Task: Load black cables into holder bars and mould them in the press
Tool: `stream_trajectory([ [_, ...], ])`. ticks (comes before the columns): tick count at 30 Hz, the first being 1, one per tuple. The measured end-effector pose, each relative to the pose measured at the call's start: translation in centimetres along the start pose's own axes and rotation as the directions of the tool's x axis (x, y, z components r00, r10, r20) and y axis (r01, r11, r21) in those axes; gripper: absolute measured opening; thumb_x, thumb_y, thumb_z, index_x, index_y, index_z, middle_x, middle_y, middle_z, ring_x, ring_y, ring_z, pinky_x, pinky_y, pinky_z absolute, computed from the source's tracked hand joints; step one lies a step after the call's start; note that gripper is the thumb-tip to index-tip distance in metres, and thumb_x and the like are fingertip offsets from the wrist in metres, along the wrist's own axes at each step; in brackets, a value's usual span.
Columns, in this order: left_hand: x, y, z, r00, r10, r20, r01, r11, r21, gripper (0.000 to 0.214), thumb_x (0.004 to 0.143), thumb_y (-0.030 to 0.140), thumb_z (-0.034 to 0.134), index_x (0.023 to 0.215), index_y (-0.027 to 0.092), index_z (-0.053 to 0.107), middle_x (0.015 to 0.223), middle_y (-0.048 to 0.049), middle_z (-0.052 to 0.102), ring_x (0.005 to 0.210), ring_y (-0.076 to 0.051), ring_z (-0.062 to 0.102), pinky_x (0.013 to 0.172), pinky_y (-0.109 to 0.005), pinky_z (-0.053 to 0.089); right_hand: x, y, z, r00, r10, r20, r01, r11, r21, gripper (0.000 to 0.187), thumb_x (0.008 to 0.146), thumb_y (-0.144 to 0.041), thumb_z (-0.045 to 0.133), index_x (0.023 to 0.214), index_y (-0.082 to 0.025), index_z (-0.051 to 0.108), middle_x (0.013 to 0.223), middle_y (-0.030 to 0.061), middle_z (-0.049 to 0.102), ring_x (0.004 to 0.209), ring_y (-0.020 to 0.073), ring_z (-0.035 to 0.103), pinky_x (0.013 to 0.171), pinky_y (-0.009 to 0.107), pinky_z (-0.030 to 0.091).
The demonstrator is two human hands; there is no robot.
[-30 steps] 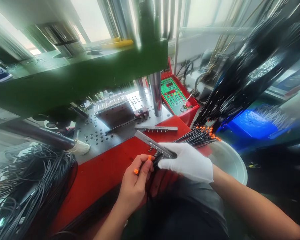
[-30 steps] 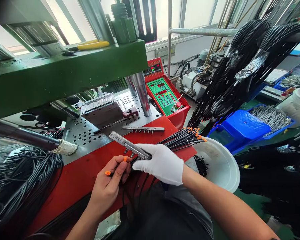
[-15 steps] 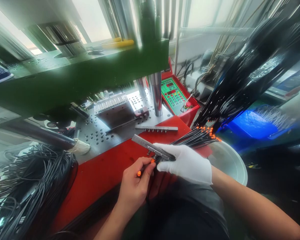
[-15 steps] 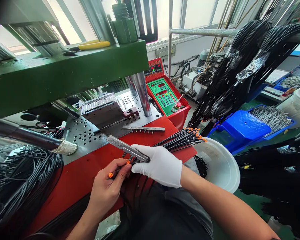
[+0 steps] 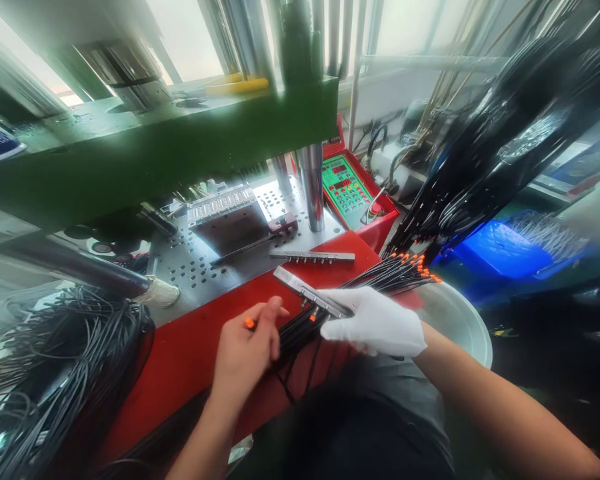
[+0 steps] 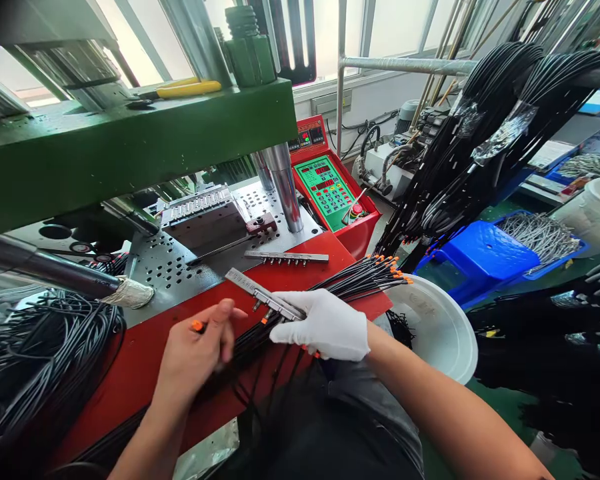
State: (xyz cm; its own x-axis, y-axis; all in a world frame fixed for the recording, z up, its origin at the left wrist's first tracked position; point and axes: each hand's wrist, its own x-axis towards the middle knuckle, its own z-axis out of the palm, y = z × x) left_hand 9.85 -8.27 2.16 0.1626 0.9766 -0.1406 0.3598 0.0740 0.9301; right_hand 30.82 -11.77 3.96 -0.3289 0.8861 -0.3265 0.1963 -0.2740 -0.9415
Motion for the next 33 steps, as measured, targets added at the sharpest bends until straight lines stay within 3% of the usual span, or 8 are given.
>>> stream_trajectory([
  [2,0.8,-0.4,-0.4,0.999,-0.045,0.017,0.048,0.968,-0.247,0.033,0.084,0.048,0.054,0.076,0.016,0.061,0.043,0.0068,0.031,0.038,-0.008,0.028,0.04,-0.021,0.026,0.1,-0.1,-0.4,0.999,0.035,-0.03,-0.035,0.999,-0.011,0.053,0.081,-0.03,0.064,0.132,-0.027,0.051,0.062,-0.0062,0.047,0.045,0.0055,0.043,0.038,0.014,0.036],
  [5,1.2,-0.5,-0.5,0.984,-0.005,0.181,0.119,0.768,-0.629,0.044,0.081,0.057,0.045,0.085,0.016,0.06,0.06,0.0028,0.037,0.049,-0.01,0.032,0.046,-0.022,0.032,0.2,0.0,-0.7,0.994,0.064,-0.084,-0.066,0.998,-0.015,0.046,0.082,-0.029,0.061,0.128,-0.029,0.053,0.062,-0.0056,0.047,0.046,0.0064,0.043,0.037,0.015,0.036],
  [7,0.9,-0.4,-0.2,0.962,0.01,0.273,0.194,0.68,-0.707,0.044,0.083,0.052,0.04,0.09,0.015,0.06,0.068,-0.0003,0.04,0.057,-0.012,0.037,0.052,-0.024,0.036,0.1,0.1,-0.8,0.994,0.089,-0.066,-0.09,0.996,-0.003,0.047,0.083,-0.032,0.061,0.129,-0.032,0.052,0.061,-0.0058,0.046,0.044,0.0069,0.043,0.035,0.015,0.035],
  [12,0.1,-0.5,0.6,0.955,-0.028,0.296,0.228,0.712,-0.665,0.03,0.092,0.033,0.039,0.091,0.014,0.062,0.069,0.0001,0.038,0.058,-0.01,0.034,0.052,-0.022,0.032,0.1,0.1,-0.8,0.998,0.04,-0.041,-0.041,0.999,-0.023,0.05,0.082,-0.033,0.062,0.13,-0.03,0.051,0.062,-0.0058,0.046,0.047,0.0067,0.043,0.037,0.014,0.036],
  [24,-0.7,-1.7,0.5,0.968,0.03,0.25,0.069,0.923,-0.378,0.022,0.091,0.035,0.052,0.1,0.018,0.064,0.067,0.0014,0.041,0.06,-0.009,0.037,0.055,-0.022,0.033,0.2,-1.5,-0.5,0.997,-0.078,-0.007,0.078,0.995,-0.066,0.045,0.081,-0.029,0.063,0.126,-0.027,0.055,0.065,-0.0068,0.049,0.051,0.0059,0.044,0.048,0.016,0.039],
  [28,-0.9,-1.6,0.4,0.978,0.043,0.203,0.012,0.965,-0.262,0.02,0.089,0.035,0.056,0.095,0.019,0.065,0.072,0.0,0.049,0.062,-0.009,0.04,0.055,-0.022,0.035,0.2,-1.6,-0.4,0.994,-0.108,-0.008,0.107,0.993,-0.058,0.04,0.08,-0.027,0.063,0.12,-0.027,0.059,0.067,-0.0068,0.051,0.053,0.0058,0.044,0.049,0.016,0.039],
  [33,-0.9,-0.9,0.2,0.974,0.129,0.188,-0.106,0.986,-0.13,0.016,0.089,0.032,0.056,0.088,0.019,0.066,0.068,0.0014,0.046,0.062,-0.01,0.043,0.056,-0.02,0.036,0.2,-1.5,-0.4,0.994,-0.109,0.001,0.109,0.992,-0.056,0.042,0.08,-0.026,0.063,0.121,-0.028,0.058,0.068,-0.0072,0.053,0.053,0.0062,0.044,0.049,0.016,0.039],
])
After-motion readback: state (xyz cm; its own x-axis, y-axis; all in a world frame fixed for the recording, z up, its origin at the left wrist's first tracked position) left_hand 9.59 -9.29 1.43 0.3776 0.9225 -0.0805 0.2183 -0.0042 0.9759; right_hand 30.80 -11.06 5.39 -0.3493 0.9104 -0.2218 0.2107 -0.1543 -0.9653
